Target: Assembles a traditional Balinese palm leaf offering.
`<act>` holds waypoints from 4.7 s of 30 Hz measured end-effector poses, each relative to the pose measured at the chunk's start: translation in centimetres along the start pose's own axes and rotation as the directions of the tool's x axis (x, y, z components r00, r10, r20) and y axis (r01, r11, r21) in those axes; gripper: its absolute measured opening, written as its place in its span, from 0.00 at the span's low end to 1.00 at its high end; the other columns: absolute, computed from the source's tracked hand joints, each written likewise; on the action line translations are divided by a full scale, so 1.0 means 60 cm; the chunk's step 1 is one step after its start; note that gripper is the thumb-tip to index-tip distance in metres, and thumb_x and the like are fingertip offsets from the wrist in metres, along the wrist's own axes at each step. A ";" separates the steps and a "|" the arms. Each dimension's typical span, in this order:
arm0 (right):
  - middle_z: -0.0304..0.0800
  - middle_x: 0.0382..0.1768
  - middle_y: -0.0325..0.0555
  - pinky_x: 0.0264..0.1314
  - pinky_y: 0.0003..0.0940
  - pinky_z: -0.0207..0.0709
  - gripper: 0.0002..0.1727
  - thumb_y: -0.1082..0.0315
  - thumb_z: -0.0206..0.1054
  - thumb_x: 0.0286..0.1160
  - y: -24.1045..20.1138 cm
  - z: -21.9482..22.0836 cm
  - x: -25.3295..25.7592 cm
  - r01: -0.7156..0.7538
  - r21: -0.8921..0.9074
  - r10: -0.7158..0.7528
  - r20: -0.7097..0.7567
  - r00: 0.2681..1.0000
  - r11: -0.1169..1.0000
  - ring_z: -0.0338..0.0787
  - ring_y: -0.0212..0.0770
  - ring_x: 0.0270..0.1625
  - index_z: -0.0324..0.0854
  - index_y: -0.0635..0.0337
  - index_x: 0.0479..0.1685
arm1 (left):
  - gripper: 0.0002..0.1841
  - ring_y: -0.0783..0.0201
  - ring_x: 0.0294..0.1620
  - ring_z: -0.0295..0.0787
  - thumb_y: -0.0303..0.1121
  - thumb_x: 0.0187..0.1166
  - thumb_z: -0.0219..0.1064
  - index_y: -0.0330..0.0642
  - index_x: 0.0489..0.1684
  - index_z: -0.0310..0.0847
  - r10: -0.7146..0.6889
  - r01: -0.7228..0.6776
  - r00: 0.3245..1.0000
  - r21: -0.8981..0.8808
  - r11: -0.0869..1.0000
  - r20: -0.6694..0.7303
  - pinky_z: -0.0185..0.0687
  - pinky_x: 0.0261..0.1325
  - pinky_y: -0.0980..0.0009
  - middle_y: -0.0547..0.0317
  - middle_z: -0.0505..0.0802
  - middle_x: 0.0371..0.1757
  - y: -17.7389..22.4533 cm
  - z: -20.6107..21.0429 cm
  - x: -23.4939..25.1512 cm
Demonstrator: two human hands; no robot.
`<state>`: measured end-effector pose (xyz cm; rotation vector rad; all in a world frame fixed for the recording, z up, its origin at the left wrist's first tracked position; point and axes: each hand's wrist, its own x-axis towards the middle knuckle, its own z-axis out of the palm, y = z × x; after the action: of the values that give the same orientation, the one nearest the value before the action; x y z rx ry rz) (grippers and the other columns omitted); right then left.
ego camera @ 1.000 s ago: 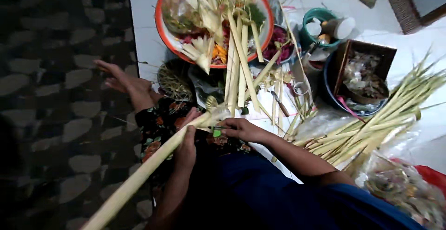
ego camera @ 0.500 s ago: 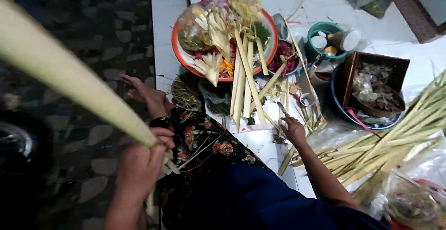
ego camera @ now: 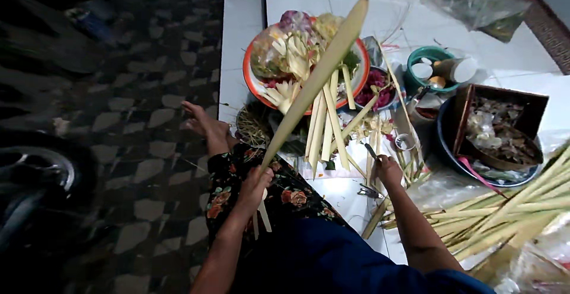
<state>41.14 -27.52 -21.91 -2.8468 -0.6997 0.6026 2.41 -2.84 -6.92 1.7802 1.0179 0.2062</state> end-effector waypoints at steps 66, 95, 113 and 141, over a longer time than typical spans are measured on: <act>0.89 0.34 0.36 0.45 0.38 0.82 0.24 0.58 0.48 0.95 -0.288 -0.086 -0.229 0.632 0.618 -0.766 -0.074 0.638 0.467 0.84 0.31 0.35 0.78 0.55 0.79 | 0.11 0.69 0.41 0.88 0.33 0.90 0.55 0.41 0.60 0.80 -0.063 0.282 0.921 -0.543 0.791 0.385 0.86 0.44 0.70 0.57 0.91 0.44 0.105 0.072 0.039; 0.92 0.38 0.47 0.29 0.51 0.84 0.17 0.58 0.61 0.88 -0.302 -0.135 -0.227 0.784 0.277 -0.786 -0.133 0.604 0.555 0.92 0.48 0.31 0.81 0.54 0.66 | 0.13 0.73 0.40 0.84 0.40 0.89 0.59 0.45 0.45 0.88 0.080 -0.091 0.947 0.021 0.996 0.311 0.81 0.48 0.67 0.65 0.89 0.38 0.112 0.083 0.012; 0.93 0.44 0.61 0.49 0.72 0.79 0.38 0.46 0.58 0.88 -0.055 -0.198 -0.229 0.249 -0.089 -0.235 0.148 0.961 0.964 0.92 0.68 0.45 0.53 0.46 0.95 | 0.10 0.69 0.60 0.90 0.37 0.88 0.63 0.54 0.58 0.88 0.735 -0.790 0.516 0.086 0.607 -0.441 0.90 0.57 0.71 0.69 0.89 0.66 0.167 -0.094 -0.098; 0.92 0.45 0.55 0.53 0.45 0.87 0.18 0.61 0.64 0.85 -0.365 -0.133 -0.221 0.596 0.695 -0.823 -0.011 0.568 0.402 0.92 0.44 0.45 0.84 0.67 0.61 | 0.17 0.65 0.47 0.95 0.27 0.79 0.68 0.29 0.62 0.75 -0.033 0.047 0.999 -0.485 0.873 0.036 0.93 0.56 0.65 0.57 0.95 0.47 0.067 0.071 -0.064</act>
<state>24.68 -14.89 -4.95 -1.5450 -1.3681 0.9286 4.54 -8.98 -4.34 1.2971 0.8870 0.3768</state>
